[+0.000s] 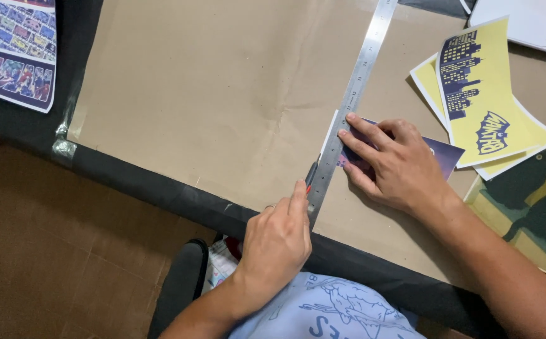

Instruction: The person uses a utility knife and a metal ruler to precisely cut out printed graphic designs from a sheet of paper on a desk.

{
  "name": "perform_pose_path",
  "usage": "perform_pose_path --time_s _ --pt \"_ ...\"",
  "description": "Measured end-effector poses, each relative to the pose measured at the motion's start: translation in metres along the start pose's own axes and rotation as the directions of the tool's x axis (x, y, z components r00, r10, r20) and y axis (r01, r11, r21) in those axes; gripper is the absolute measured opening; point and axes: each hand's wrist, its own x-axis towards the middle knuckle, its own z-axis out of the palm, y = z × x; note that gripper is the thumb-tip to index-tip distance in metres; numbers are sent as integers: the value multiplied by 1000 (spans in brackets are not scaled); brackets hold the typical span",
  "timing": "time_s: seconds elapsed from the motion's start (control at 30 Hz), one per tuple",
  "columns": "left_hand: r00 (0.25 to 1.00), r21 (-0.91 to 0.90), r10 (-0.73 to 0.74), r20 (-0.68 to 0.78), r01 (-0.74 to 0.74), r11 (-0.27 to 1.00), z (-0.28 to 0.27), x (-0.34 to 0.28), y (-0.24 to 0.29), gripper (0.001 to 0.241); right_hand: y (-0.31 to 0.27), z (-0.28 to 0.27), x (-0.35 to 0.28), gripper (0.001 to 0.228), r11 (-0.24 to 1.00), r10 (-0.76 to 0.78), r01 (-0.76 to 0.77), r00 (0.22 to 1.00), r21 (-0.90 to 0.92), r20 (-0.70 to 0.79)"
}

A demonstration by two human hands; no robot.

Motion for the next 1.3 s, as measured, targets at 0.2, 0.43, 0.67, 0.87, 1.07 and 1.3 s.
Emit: perform_pose_path --time_s 0.2,0.43,0.67,0.87,1.07,1.3 --pt "989 -17 20 -149 -23 1000 -3 42 2 43 0 -1 2 54 1000 8 -8 999 -13 43" --pt "995 45 57 -83 -53 998 36 74 1 51 0 1 0 51 1000 17 -17 1000 -2 9" --pt "997 51 14 -82 -10 999 39 77 4 51 0 0 0 54 999 42 -42 997 2 65" --pt "997 51 -9 -80 13 999 35 79 4 51 0 1 0 50 999 34 -35 999 15 22" --pt "999 84 8 -45 -4 996 40 76 3 52 0 1 0 54 999 45 -45 997 5 61" --pt "997 194 77 -15 -73 978 43 72 -1 64 0 1 0 55 999 49 -49 995 -1 82"
